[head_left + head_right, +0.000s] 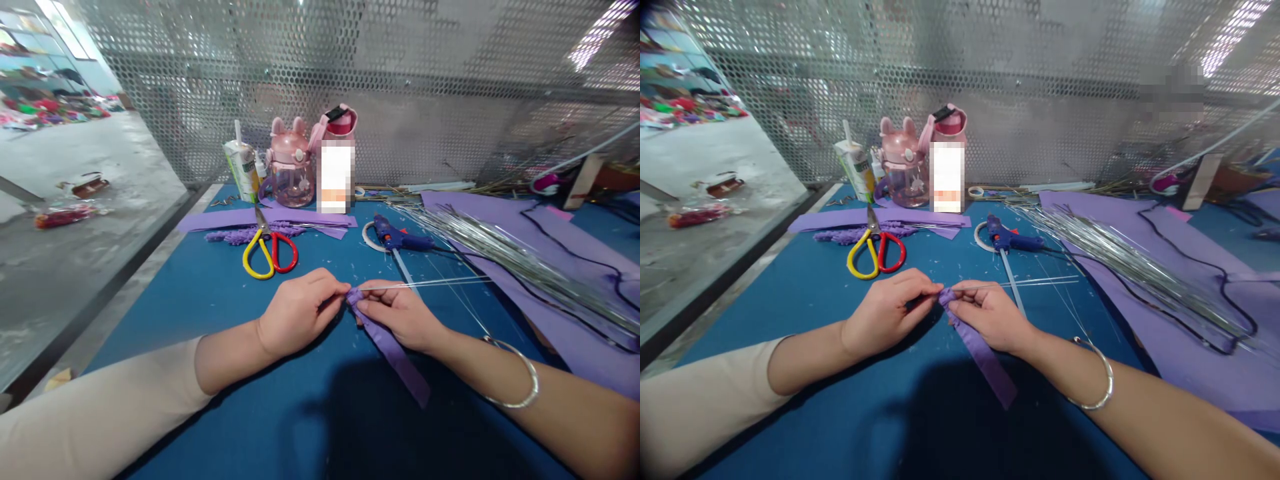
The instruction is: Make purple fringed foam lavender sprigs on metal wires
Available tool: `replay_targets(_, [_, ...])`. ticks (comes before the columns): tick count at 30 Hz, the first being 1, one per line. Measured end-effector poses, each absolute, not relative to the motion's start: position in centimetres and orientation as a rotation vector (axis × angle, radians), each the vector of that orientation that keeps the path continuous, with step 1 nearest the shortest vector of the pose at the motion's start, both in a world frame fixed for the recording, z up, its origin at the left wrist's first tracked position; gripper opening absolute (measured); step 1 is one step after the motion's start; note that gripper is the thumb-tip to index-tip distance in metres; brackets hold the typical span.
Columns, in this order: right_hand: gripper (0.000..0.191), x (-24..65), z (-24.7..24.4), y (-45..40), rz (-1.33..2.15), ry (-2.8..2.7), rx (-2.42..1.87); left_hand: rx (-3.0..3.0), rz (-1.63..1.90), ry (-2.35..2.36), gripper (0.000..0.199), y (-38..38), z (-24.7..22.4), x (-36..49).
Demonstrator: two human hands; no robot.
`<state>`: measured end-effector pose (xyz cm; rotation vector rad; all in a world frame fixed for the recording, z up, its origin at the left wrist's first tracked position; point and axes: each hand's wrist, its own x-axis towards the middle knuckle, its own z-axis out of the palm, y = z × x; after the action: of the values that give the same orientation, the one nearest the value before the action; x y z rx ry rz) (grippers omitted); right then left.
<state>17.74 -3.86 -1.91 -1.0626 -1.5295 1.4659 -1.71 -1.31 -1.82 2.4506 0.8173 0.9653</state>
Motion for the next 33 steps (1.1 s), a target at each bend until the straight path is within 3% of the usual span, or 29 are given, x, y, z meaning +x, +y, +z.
replay_targets(4, [0.016, 18.1, -1.7, -3.9, 1.588, -1.475, -1.042, 2.383, 0.96, 0.897, 0.015, -1.5, -1.8, -1.6])
replay_targets(9, [0.026, 18.4, -1.9, -3.6, 1.675, -1.356, -1.054, 1.879, 0.741, 0.856, 0.012, -1.9, -1.1, -1.2])
replay_targets(14, [0.009, 17.7, -2.0, -3.7, 1.588, -1.336, -1.055, 1.478, 0.6, 0.642, 0.02, -2.1, -0.6, -1.2])
replay_targets(17, [0.012, 17.4, -1.7, -4.0, 1.547, -1.374, -1.045, 1.524, 0.547, 0.698, 0.03, -2.0, -0.7, -1.1])
replay_targets(33, [0.018, 17.6, -1.7, -4.3, 1.381, -1.405, -1.137, 2.035, 0.832, 0.9, 0.013, -2.3, -1.1, -1.2])
